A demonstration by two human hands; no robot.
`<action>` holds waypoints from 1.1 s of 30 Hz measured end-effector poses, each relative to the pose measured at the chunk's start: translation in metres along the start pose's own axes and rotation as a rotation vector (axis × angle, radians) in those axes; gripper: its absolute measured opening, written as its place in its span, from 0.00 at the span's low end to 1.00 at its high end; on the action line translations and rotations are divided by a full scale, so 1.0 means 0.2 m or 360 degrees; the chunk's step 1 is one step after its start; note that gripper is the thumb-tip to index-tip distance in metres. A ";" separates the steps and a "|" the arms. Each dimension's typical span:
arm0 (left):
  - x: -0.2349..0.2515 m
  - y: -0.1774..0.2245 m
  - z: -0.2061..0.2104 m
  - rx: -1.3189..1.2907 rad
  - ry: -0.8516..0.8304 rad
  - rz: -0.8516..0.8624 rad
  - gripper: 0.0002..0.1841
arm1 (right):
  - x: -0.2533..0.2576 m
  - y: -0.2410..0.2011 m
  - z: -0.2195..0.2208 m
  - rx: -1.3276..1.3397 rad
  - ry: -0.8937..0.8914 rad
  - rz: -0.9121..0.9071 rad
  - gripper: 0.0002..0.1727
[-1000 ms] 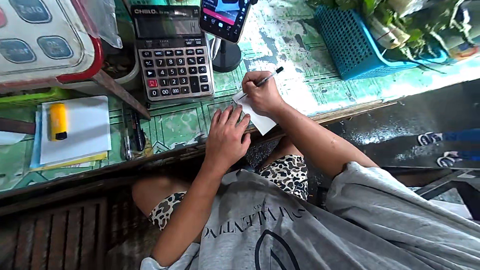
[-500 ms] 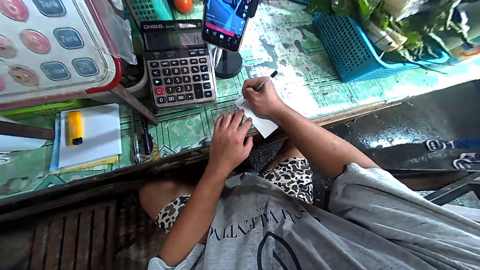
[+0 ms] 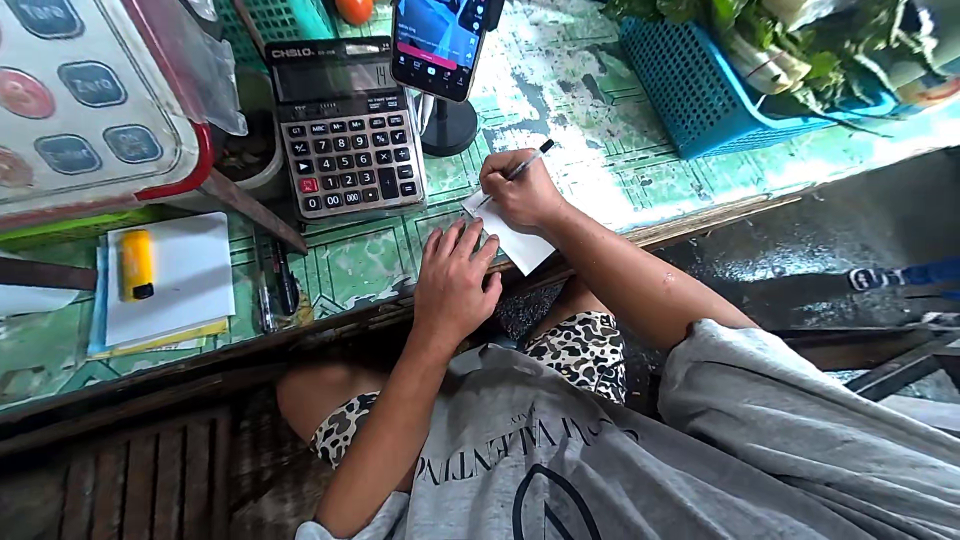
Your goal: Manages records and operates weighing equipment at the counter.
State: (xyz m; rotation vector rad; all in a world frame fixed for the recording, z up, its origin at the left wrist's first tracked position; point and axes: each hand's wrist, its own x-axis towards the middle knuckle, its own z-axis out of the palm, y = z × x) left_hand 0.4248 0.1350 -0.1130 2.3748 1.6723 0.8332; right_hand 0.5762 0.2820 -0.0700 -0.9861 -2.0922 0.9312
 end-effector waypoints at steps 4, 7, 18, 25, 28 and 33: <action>0.00 0.00 0.00 0.0008 0.0002 0.0004 0.23 | 0.00 0.01 0.00 0.0015 -0.0003 -0.0012 0.14; 0.00 0.00 0.00 0.0017 0.0002 0.0000 0.22 | 0.00 0.00 0.00 0.0037 0.0035 0.0006 0.14; 0.00 0.00 0.00 0.0013 0.0022 -0.0007 0.22 | 0.00 0.00 0.00 0.0126 0.0087 0.0018 0.16; -0.01 0.03 0.03 -0.0042 0.0039 -0.0028 0.22 | -0.04 0.01 -0.01 0.0158 0.0151 0.0139 0.15; -0.01 0.04 0.01 -0.0037 0.0041 -0.0080 0.23 | -0.06 -0.03 -0.02 0.0196 0.0107 0.0311 0.15; 0.00 0.05 -0.06 -0.0004 -0.0046 -0.0086 0.24 | -0.02 -0.04 0.00 0.0175 0.0128 0.0278 0.13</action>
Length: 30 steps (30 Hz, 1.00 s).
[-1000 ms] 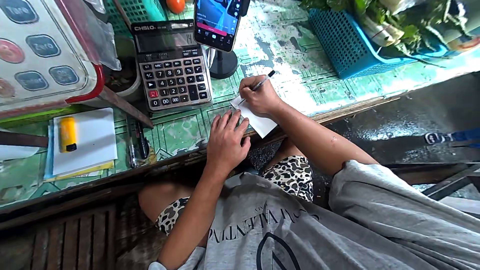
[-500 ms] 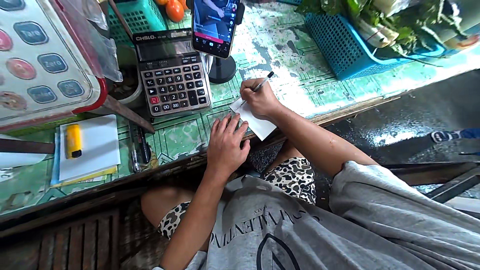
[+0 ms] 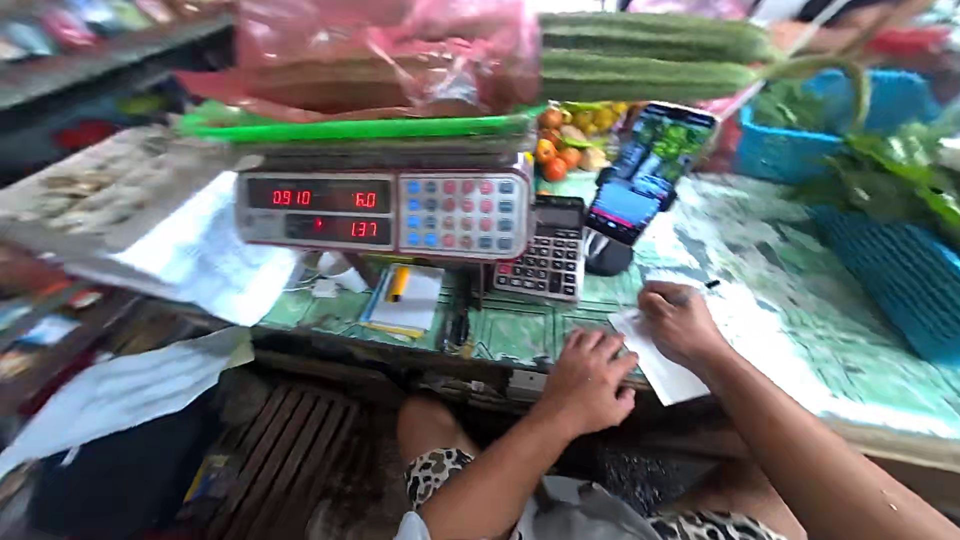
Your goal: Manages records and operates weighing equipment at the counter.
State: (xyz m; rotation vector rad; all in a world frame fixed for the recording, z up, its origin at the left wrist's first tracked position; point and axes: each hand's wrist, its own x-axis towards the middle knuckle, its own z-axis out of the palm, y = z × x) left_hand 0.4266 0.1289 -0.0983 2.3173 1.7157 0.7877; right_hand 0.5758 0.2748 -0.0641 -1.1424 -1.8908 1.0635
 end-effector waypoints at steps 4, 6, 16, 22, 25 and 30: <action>0.00 -0.01 -0.01 -0.0027 -0.0033 0.0005 0.23 | -0.01 0.01 0.01 -0.0009 0.0075 -0.0147 0.12; 0.00 -0.01 -0.01 -0.0062 -0.0067 0.0010 0.23 | -0.01 0.01 0.02 0.0097 0.0121 -0.0152 0.13; -0.19 -0.10 -0.92 0.0277 0.1677 0.0018 0.12 | 0.01 0.03 0.01 0.0308 0.0126 -0.0097 0.14; -0.15 -0.25 -1.04 0.0655 0.1309 -0.0236 0.25 | 0.00 0.04 -0.01 0.0276 0.0116 -0.0093 0.14; -0.16 -0.25 -1.03 0.0625 0.1327 -0.0243 0.26 | 0.00 0.07 0.00 0.0311 0.0119 -0.0123 0.13; -0.16 -0.28 -1.03 0.0508 0.1341 -0.0165 0.26 | 0.00 0.04 0.01 0.0315 0.0138 -0.0154 0.13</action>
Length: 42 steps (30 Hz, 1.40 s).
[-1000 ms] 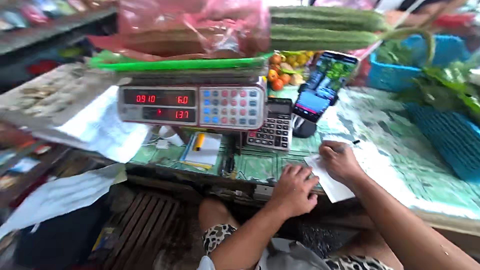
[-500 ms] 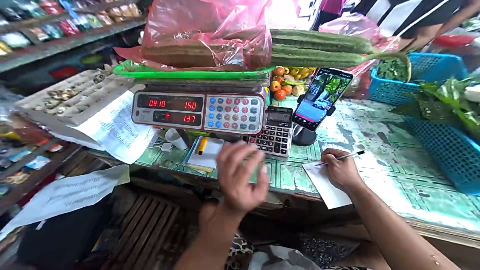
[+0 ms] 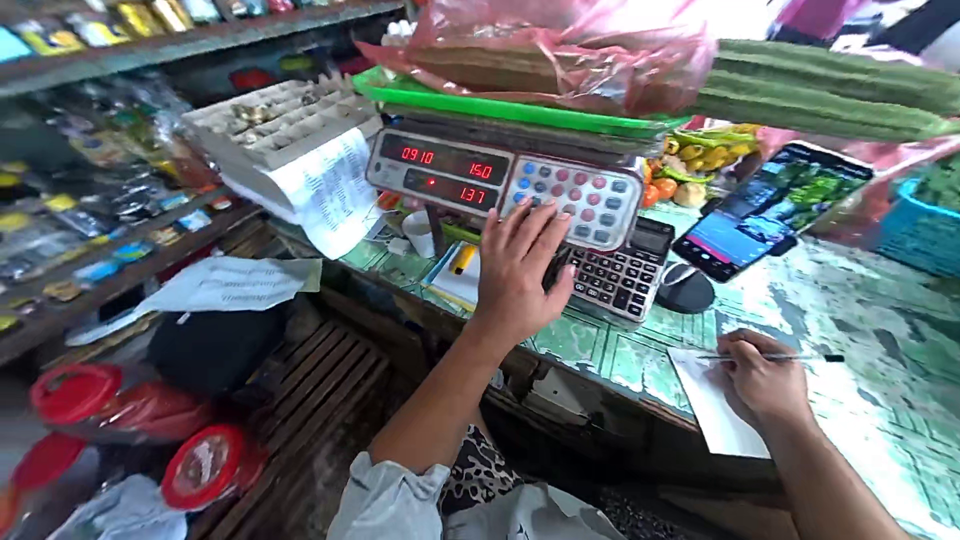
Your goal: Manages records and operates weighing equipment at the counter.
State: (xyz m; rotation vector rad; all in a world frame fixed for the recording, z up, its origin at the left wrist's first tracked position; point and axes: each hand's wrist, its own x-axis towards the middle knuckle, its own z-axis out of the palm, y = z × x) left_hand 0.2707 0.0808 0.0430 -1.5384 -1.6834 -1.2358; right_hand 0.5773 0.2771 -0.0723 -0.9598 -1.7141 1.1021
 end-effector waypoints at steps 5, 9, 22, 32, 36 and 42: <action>0.01 -0.03 -0.02 -0.0124 -0.0027 0.0033 0.24 | 0.00 0.00 0.00 0.0008 0.0021 0.0023 0.15; 0.01 -0.03 -0.01 -0.0108 -0.0022 0.0033 0.23 | 0.01 0.00 -0.01 -0.0051 0.0002 -0.0001 0.15; 0.00 -0.04 0.02 -0.0154 0.0040 0.0035 0.22 | 0.00 -0.01 -0.01 -0.0085 0.0000 0.0002 0.14; -0.01 -0.04 0.02 -0.0150 0.0049 0.0027 0.23 | 0.00 0.00 -0.01 -0.0068 -0.0008 0.0008 0.14; -0.01 -0.04 0.02 -0.0151 0.0057 0.0032 0.22 | 0.01 0.01 -0.01 -0.0073 -0.0001 0.0004 0.14; -0.01 -0.04 0.03 -0.0145 0.0056 0.0040 0.22 | 0.01 0.00 -0.01 -0.0080 -0.0008 0.0004 0.14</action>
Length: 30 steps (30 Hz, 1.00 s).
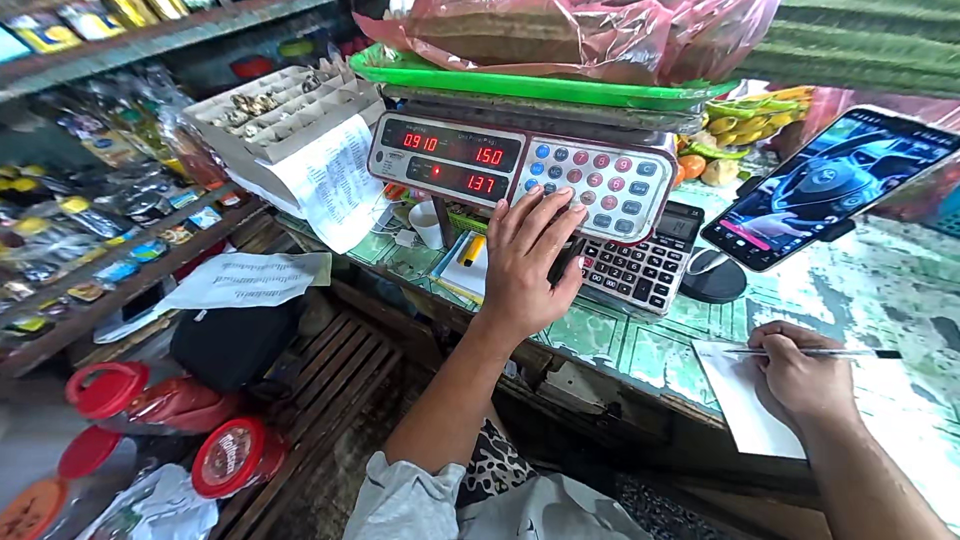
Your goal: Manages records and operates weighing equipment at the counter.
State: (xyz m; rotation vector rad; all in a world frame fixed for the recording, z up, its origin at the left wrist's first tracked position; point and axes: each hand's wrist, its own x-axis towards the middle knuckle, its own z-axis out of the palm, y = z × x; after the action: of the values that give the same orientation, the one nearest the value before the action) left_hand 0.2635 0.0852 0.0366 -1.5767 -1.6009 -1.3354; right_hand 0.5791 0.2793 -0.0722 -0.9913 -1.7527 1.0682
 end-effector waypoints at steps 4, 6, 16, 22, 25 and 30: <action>0.00 0.00 0.00 0.0001 -0.0003 0.0003 0.22 | 0.00 0.00 0.00 0.0003 0.0002 -0.0001 0.14; 0.00 0.00 -0.01 0.0000 -0.0010 0.0000 0.22 | 0.00 -0.01 0.01 -0.0001 -0.0001 0.0002 0.14; 0.01 0.01 -0.01 -0.0015 -0.0013 -0.0001 0.22 | 0.00 -0.02 0.00 -0.0024 -0.0024 0.0015 0.14; 0.01 0.02 -0.01 0.0003 -0.0010 0.0002 0.22 | 0.00 -0.01 -0.01 -0.0004 -0.0036 0.0021 0.14; 0.01 0.02 0.00 0.0012 -0.0006 -0.0002 0.23 | 0.00 -0.02 -0.01 0.0007 -0.0035 0.0013 0.15; 0.00 0.02 0.00 0.0020 0.0001 -0.0007 0.23 | 0.00 -0.02 -0.01 0.0020 -0.0025 0.0018 0.15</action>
State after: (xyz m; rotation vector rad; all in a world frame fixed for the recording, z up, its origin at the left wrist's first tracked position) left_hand 0.2669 0.0857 0.0376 -1.5662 -1.6106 -1.3252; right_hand 0.5800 0.2783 -0.0688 -0.9885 -1.7529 1.0957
